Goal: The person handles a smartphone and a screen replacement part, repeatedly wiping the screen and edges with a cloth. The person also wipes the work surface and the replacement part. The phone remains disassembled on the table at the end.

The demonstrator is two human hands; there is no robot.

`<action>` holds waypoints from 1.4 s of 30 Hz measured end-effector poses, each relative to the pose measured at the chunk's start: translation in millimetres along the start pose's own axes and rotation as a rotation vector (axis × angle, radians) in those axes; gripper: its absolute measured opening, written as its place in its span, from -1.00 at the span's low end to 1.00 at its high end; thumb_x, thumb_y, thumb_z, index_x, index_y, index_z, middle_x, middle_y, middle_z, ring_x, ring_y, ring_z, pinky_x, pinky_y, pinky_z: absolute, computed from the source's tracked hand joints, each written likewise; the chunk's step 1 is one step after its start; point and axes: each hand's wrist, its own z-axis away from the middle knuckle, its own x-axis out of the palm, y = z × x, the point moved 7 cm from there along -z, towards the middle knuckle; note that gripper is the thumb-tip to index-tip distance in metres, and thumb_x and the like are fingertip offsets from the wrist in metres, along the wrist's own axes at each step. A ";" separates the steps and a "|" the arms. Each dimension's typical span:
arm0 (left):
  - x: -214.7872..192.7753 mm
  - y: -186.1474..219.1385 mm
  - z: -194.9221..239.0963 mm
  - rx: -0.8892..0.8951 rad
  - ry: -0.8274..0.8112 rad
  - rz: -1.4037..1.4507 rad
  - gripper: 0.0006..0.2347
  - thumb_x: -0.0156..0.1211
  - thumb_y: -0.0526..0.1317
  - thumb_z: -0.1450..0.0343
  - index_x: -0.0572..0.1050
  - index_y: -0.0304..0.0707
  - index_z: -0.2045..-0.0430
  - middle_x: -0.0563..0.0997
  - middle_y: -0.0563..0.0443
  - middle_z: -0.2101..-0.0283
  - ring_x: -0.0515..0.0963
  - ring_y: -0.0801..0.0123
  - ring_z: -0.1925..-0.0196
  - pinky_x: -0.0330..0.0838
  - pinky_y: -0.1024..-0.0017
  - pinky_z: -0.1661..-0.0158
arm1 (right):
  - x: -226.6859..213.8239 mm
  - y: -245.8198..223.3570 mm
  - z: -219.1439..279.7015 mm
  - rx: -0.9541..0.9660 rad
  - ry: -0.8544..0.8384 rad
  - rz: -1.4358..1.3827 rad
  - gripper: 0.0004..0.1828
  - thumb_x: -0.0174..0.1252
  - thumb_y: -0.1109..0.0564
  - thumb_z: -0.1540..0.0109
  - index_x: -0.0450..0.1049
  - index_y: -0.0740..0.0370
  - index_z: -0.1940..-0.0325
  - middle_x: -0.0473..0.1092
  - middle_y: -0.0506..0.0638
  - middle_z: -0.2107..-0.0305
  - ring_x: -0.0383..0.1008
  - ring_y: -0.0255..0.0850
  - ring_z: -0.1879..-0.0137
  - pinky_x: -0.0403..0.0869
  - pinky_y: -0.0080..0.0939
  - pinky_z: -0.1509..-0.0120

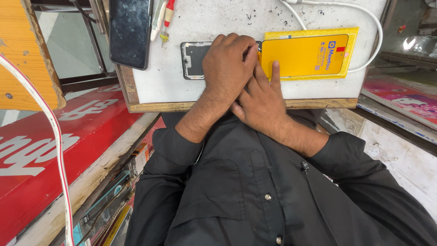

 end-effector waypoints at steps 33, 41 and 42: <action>-89.1 -82.4 26.0 -0.224 0.242 -0.143 -0.91 0.39 -0.29 -0.36 0.56 -0.18 0.49 0.54 0.14 0.46 0.58 0.34 0.39 0.44 0.34 0.41 | -9.3 -5.0 -4.1 0.022 -0.033 -0.044 -0.30 0.19 -0.25 -0.40 0.32 0.01 -0.58 0.02 0.28 -0.54 -0.18 0.15 -0.69 -0.30 0.53 -0.60; -54.6 -43.8 24.0 -0.105 0.289 -0.129 -0.91 0.35 -0.27 -0.35 0.52 -0.18 0.46 0.53 0.07 0.40 0.57 0.21 0.30 0.48 0.27 0.34 | -7.7 -5.3 -4.7 0.025 -0.050 -0.041 -0.30 0.18 -0.25 -0.40 0.33 0.04 -0.57 0.02 0.30 -0.54 -0.17 0.19 -0.68 -0.31 0.56 -0.59; -50.9 -39.3 23.6 -0.088 0.283 -0.095 -0.91 0.34 -0.26 -0.35 0.52 -0.17 0.45 0.54 0.07 0.39 0.57 0.21 0.29 0.49 0.27 0.33 | -7.4 -4.8 -4.8 0.028 -0.052 -0.045 -0.30 0.18 -0.25 -0.40 0.33 0.03 -0.56 0.02 0.30 -0.54 -0.16 0.19 -0.68 -0.30 0.56 -0.58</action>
